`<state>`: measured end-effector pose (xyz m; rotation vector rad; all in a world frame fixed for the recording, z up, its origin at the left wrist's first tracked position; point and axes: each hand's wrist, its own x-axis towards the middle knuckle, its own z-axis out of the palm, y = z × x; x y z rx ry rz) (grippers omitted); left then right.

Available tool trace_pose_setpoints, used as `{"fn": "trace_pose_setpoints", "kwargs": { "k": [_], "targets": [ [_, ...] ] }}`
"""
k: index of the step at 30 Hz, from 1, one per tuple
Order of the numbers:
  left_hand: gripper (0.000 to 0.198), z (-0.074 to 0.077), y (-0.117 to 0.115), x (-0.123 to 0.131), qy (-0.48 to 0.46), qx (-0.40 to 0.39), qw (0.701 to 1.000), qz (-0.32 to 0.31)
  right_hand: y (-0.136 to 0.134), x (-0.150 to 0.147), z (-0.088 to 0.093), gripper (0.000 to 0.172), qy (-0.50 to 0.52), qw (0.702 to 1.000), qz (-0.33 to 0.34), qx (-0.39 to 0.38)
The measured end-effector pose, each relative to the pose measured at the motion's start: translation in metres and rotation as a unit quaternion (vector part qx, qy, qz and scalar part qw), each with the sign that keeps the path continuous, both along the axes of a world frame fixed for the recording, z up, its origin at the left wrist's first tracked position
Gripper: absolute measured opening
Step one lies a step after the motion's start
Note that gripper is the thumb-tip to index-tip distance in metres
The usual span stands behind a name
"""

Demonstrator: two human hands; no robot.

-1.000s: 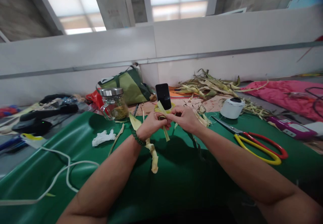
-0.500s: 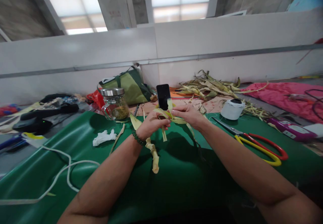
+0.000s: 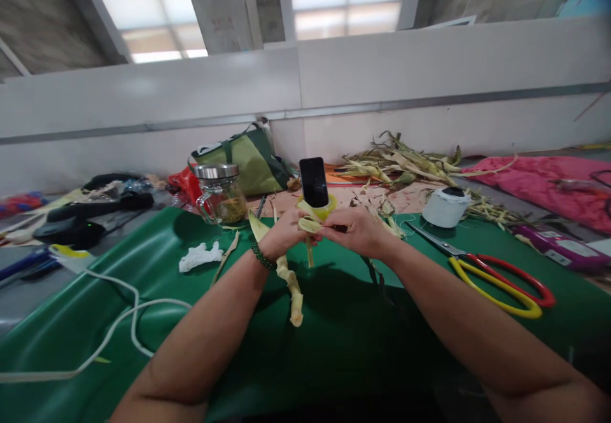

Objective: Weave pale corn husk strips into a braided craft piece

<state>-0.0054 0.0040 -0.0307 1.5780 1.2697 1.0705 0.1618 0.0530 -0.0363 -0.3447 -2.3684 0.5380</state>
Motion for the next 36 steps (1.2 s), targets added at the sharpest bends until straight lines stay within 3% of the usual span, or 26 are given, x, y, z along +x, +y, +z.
{"fn": "trace_pose_setpoints", "kwargs": {
  "k": [3,5,8,15,20,22,26,31,33,36],
  "targets": [
    [0.009,0.0,0.002,-0.001,0.029,0.029,0.999,-0.007,0.002,-0.001,-0.003,0.022,-0.011,0.998,-0.057,0.026],
    [0.002,-0.002,0.003,-0.001,0.058,0.038,0.997,0.02,0.004,-0.002,-0.005,0.02,-0.014,0.993,-0.112,0.033],
    [0.008,-0.005,0.003,0.001,0.071,0.048,0.994,0.071,0.006,-0.002,-0.008,0.016,-0.029,0.984,-0.174,0.038],
    [0.009,-0.006,0.001,0.005,0.078,0.063,0.992,0.079,-0.001,-0.002,-0.006,0.021,-0.072,0.962,-0.191,0.18],
    [0.011,-0.007,0.001,0.01,0.177,0.095,0.969,0.14,-0.006,-0.004,-0.005,0.02,-0.094,0.951,-0.219,0.197],
    [0.017,-0.007,-0.001,0.012,0.24,0.137,0.947,0.164,-0.005,-0.006,-0.006,0.016,-0.079,0.961,-0.217,0.153],
    [0.056,-0.007,-0.007,0.018,0.275,0.19,0.921,0.199,0.0,-0.009,-0.007,0.012,0.022,0.986,-0.159,-0.04],
    [0.08,-0.006,-0.014,0.023,0.251,0.203,0.922,0.214,-0.001,-0.011,-0.003,0.018,0.088,0.949,-0.112,-0.281],
    [0.083,-0.005,-0.016,0.024,0.254,0.21,0.917,0.225,-0.004,-0.013,-0.001,0.019,0.112,0.934,-0.099,-0.324],
    [0.087,-0.004,-0.016,0.025,0.272,0.212,0.907,0.24,-0.009,-0.016,-0.002,0.02,0.152,0.932,-0.08,-0.32]
  ]
}}
